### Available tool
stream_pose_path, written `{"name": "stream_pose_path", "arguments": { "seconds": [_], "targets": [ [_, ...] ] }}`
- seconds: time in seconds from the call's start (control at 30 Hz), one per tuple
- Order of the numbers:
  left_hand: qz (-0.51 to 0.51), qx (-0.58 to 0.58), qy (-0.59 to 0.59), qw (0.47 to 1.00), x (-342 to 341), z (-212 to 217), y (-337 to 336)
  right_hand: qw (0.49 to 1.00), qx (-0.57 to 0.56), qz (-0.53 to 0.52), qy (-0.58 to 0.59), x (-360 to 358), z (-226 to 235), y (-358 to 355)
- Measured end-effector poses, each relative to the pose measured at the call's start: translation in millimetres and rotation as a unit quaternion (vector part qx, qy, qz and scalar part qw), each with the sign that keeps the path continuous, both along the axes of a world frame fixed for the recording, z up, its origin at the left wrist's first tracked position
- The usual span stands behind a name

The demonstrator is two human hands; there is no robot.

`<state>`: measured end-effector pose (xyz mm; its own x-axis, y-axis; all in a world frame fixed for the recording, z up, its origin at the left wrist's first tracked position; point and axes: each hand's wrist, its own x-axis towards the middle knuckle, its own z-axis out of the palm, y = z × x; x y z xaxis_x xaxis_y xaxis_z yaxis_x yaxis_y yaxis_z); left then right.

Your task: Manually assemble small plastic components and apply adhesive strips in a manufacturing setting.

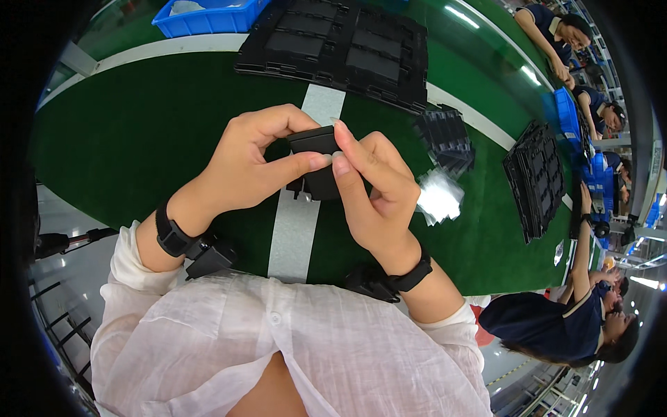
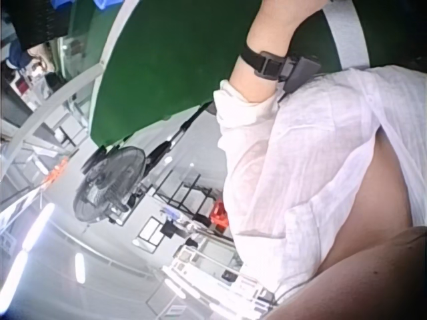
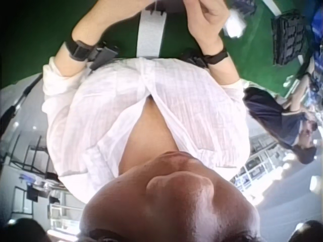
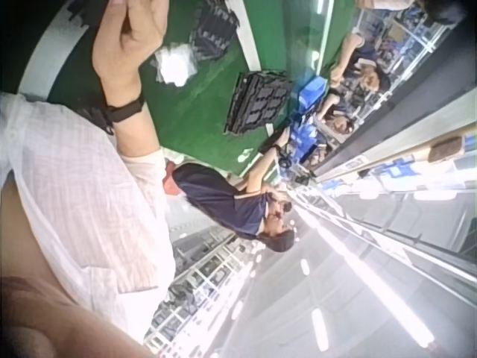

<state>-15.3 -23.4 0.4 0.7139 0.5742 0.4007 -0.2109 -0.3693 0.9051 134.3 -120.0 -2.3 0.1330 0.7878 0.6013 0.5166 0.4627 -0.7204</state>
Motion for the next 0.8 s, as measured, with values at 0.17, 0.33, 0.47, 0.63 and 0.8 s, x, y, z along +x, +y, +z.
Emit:
{"name": "stream_pose_path", "arguments": {
  "seconds": [0.17,0.33,0.47,0.63,0.8],
  "targets": [
    [-0.039,-0.067,0.05,0.996,-4.0,7.3,0.8,0.997,-0.021,0.033,0.067,0.2,-1.6,-2.7],
    [-0.06,-0.118,0.074,0.988,-2.9,4.6,2.8,0.998,-0.027,0.042,0.045,3.2,-0.4,-2.8],
    [-0.053,-0.162,0.062,0.983,-1.1,4.1,5.2,0.993,-0.057,0.097,0.019,14.5,-3.0,1.1],
    [-0.026,-0.142,-0.004,0.99,0.3,8.6,0.5,0.95,-0.162,0.123,0.235,4.4,3.7,-4.1],
    [-0.004,-0.061,-0.036,0.997,1.8,-1.8,3.2,0.908,-0.25,0.135,0.307,-2.9,11.1,-7.9]
  ]
}}
